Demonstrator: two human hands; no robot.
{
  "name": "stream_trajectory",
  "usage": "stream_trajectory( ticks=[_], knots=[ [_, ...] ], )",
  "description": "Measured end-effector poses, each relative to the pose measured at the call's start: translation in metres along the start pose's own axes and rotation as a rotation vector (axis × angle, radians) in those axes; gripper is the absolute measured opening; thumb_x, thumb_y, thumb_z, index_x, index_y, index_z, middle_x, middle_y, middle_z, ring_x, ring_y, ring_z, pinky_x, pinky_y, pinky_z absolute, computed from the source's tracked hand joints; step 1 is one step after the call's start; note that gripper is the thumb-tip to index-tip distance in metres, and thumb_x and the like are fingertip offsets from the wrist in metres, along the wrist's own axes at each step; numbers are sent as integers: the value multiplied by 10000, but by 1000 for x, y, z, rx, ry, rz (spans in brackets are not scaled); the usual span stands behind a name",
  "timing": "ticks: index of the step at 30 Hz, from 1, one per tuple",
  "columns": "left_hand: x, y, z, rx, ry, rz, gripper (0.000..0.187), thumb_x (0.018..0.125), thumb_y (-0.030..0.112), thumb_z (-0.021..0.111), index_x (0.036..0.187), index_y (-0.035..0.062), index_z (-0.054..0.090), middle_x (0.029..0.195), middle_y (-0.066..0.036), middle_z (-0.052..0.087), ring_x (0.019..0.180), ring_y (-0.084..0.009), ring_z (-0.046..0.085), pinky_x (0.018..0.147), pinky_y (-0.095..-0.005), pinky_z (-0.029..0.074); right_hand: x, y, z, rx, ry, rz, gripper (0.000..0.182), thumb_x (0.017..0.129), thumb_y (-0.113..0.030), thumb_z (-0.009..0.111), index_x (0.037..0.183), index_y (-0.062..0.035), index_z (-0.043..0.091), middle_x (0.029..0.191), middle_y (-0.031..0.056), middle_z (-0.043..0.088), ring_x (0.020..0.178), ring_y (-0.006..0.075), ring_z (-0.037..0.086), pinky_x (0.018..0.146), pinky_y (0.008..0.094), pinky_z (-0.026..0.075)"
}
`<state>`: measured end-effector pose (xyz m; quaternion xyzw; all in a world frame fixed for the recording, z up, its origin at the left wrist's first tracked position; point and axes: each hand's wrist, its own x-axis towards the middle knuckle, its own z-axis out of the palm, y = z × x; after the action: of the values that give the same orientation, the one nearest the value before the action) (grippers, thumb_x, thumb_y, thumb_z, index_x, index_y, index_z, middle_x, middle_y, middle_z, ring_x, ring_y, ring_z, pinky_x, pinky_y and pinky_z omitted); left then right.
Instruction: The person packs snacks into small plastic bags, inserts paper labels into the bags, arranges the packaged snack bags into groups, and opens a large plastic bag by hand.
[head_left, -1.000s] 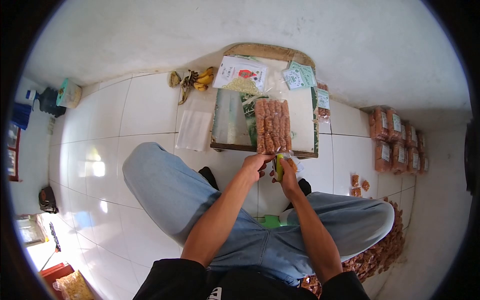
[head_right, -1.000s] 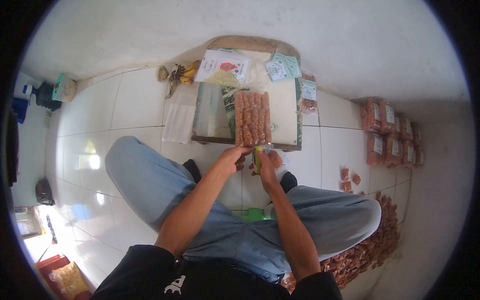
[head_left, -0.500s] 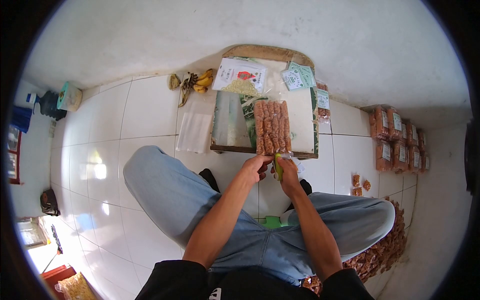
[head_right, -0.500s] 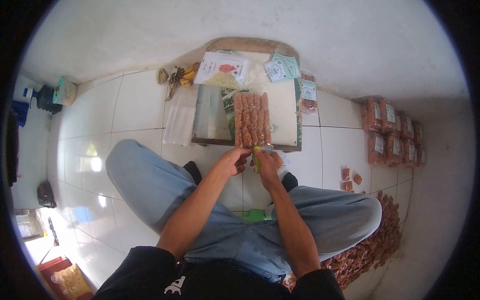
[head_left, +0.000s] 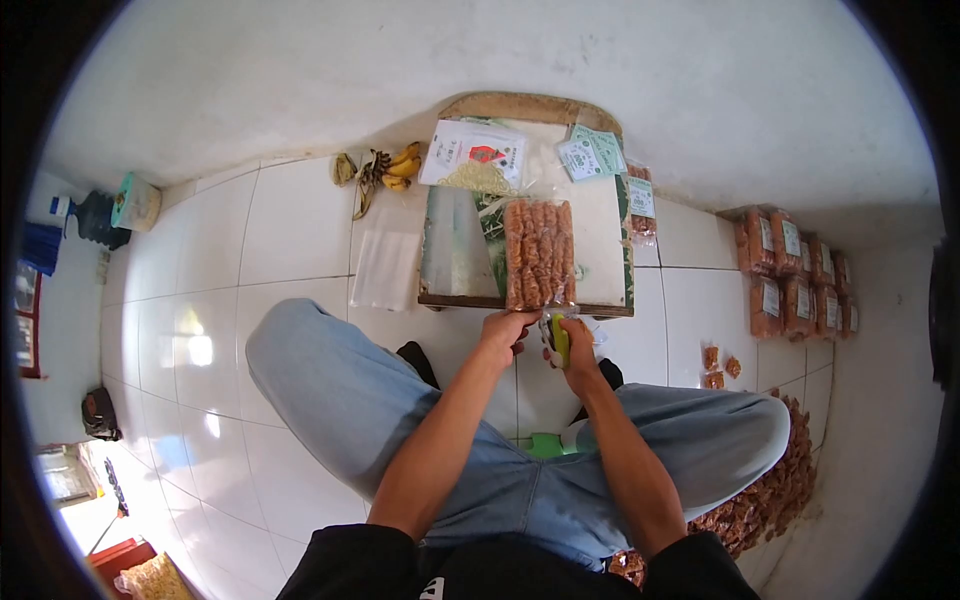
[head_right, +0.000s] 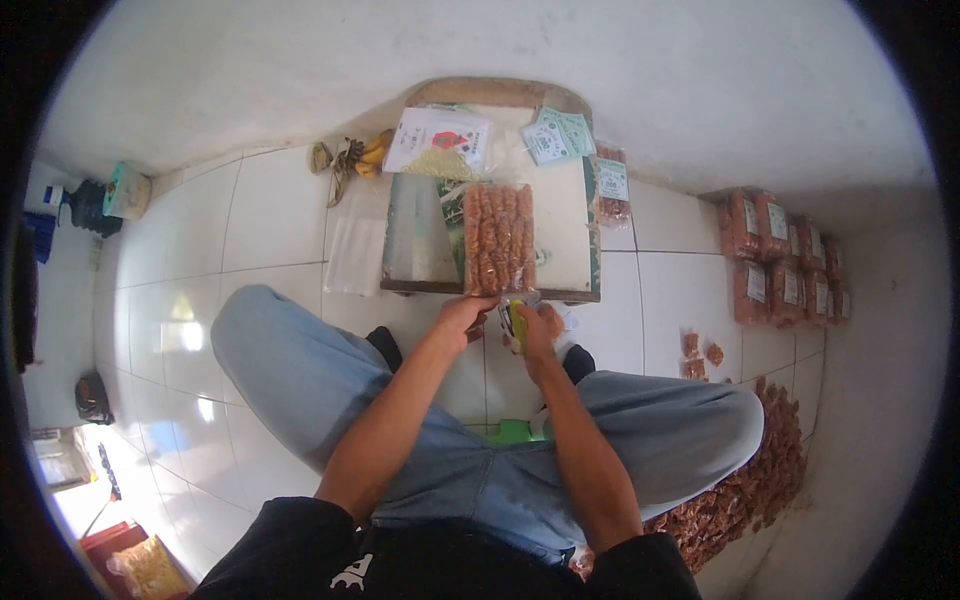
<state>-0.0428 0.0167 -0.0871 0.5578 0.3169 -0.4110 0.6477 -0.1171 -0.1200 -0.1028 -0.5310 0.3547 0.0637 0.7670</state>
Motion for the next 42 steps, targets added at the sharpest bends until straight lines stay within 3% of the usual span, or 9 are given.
stream_trajectory(
  ticks=[5, 6, 9, 11, 13, 16, 23, 32, 42],
  knots=[
    [-32, 13, -4, 186, -25, 166, 286, 748, 236, 822, 960, 84, 706, 893, 4, 657, 788, -118, 583, 637, -285, 456, -13, -54, -39, -557, -145, 23, 265, 937, -230, 513, 1001, 15, 588, 808, 103, 580, 755, 220, 610, 582, 350, 521],
    [-34, 13, -5, 188, -86, 197, 271, 789, 239, 777, 985, 71, 694, 928, -8, 664, 828, -128, 609, 666, -287, 476, -3, -58, -51, -683, -131, -126, 276, 942, -235, 505, 1013, 15, 597, 853, 126, 604, 788, 242, 621, 629, 367, 523],
    [-32, 9, -10, 96, -158, 200, 269, 863, 233, 679, 1062, 53, 661, 992, -36, 669, 919, -149, 641, 735, -301, 508, 13, -78, -58, -770, 49, -425, 396, 925, -359, 572, 1019, 13, 671, 798, 72, 626, 648, 162, 584, 586, 298, 458],
    [-26, 5, -15, 5, -171, 173, 281, 898, 225, 625, 1114, 46, 640, 1021, -51, 667, 970, -160, 648, 775, -312, 520, 20, -89, -48, -693, 186, -308, 418, 925, -356, 588, 1057, 32, 671, 833, 99, 643, 704, 194, 621, 639, 315, 487],
    [-22, 0, -22, -56, -232, 223, 331, 952, 229, 537, 1220, 42, 591, 1096, -57, 653, 1007, -181, 649, 815, -326, 525, 33, -84, -43, -934, 372, -684, 477, 921, -357, 616, 1154, 58, 638, 998, 190, 651, 921, 301, 647, 812, 384, 506],
    [-26, -3, -24, -52, -253, 309, 309, 981, 220, 522, 1228, 49, 594, 1121, -57, 644, 1017, -182, 640, 847, -330, 522, 38, -82, -31, -1058, 438, -634, 542, 920, -411, 588, 1249, 19, 588, 1131, 222, 614, 1078, 398, 583, 918, 456, 477],
    [-28, -4, -26, -4, -280, 364, 337, 1012, 274, 521, 1248, 42, 589, 1134, -53, 637, 1033, -171, 623, 855, -332, 528, 43, -73, -19, -1181, 483, -677, 520, 904, -345, 629, 1240, 48, 583, 1093, 234, 602, 1034, 400, 581, 897, 453, 480],
    [-20, -6, -17, 62, -107, 511, 309, 994, 273, 588, 1021, -24, 671, 905, -103, 725, 739, -129, 662, 680, -264, 541, 34, -65, -15, -1187, 482, -724, 516, 870, -321, 661, 1301, -52, 565, 1131, 148, 576, 1061, 341, 550, 882, 480, 434],
    [-7, 4, -7, 33, 154, 477, 213, 873, 170, 637, 718, 24, 623, 645, -25, 602, 518, -100, 535, 492, -235, 403, 28, -62, -10, -1250, 493, -697, 568, 862, -279, 670, 1376, -97, 511, 1207, 120, 558, 1122, 316, 516, 931, 481, 393]
  ],
)
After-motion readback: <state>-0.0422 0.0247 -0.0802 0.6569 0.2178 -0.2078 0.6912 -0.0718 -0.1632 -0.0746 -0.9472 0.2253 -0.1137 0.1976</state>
